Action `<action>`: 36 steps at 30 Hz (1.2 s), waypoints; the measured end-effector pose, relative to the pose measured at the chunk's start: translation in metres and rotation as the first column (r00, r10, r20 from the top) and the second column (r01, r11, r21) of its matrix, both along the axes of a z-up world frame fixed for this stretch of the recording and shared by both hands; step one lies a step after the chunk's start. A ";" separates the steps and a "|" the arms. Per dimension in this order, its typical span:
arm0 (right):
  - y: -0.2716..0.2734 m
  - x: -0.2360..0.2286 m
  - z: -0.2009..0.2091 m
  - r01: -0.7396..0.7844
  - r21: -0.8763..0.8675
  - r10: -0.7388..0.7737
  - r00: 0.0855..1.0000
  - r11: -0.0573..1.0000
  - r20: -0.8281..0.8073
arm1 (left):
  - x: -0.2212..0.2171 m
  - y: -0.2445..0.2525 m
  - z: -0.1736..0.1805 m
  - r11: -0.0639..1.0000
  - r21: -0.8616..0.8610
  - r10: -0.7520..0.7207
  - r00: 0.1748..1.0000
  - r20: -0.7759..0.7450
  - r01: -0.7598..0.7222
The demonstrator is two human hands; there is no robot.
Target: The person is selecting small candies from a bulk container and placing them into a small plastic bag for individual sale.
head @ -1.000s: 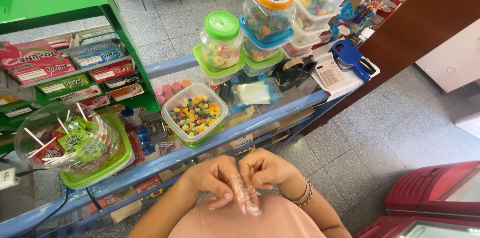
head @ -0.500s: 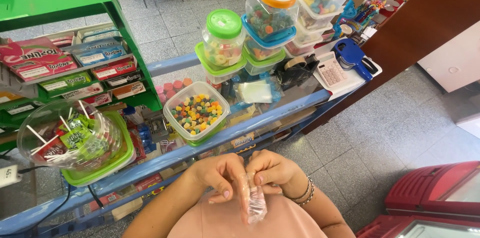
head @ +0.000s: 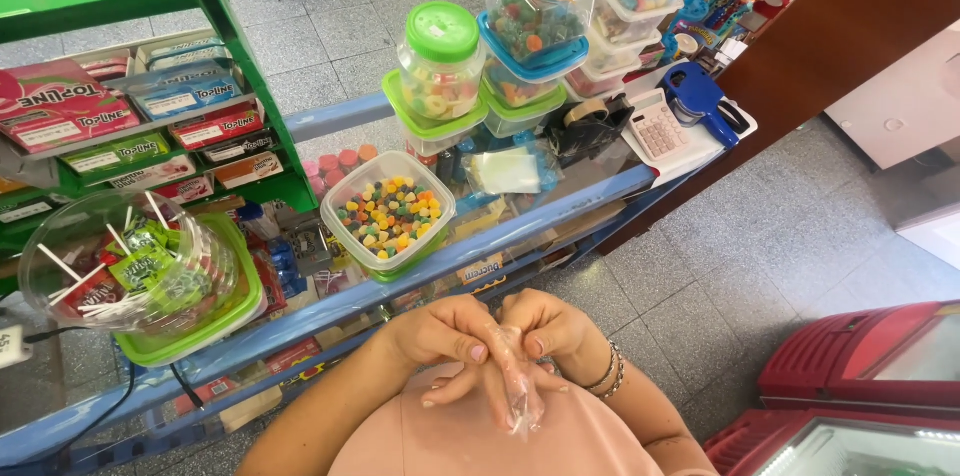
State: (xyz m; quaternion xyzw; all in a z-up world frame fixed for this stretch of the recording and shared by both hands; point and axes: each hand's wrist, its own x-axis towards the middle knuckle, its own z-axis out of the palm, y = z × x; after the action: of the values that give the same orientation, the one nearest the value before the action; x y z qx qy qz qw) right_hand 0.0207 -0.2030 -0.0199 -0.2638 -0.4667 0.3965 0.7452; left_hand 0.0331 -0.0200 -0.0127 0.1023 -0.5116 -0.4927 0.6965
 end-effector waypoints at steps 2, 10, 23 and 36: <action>-0.001 0.002 0.002 -0.065 -0.028 0.065 0.998 0.998 0.019 | 0.001 0.001 -0.011 1.000 0.013 -0.017 1.000 0.000 0.017; 0.020 -0.007 0.028 -0.114 0.106 0.106 0.991 0.988 0.080 | 0.014 0.009 -0.022 0.960 0.218 -0.194 0.979 0.064 0.176; 0.014 -0.024 0.020 0.163 -0.259 -0.079 0.949 0.952 0.305 | 0.013 0.025 -0.023 0.971 0.128 -0.208 0.977 0.044 0.201; 0.034 -0.068 -0.005 0.704 -0.096 -0.689 0.710 0.704 0.148 | 0.018 0.066 -0.004 0.726 0.333 0.465 0.787 0.406 -0.601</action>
State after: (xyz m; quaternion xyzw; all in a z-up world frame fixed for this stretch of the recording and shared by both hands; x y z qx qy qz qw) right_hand -0.0474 -0.1685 -0.0248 -0.4934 -0.3393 0.1046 0.7940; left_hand 0.0509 0.0458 -0.0162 0.4754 -0.4304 -0.3512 0.6822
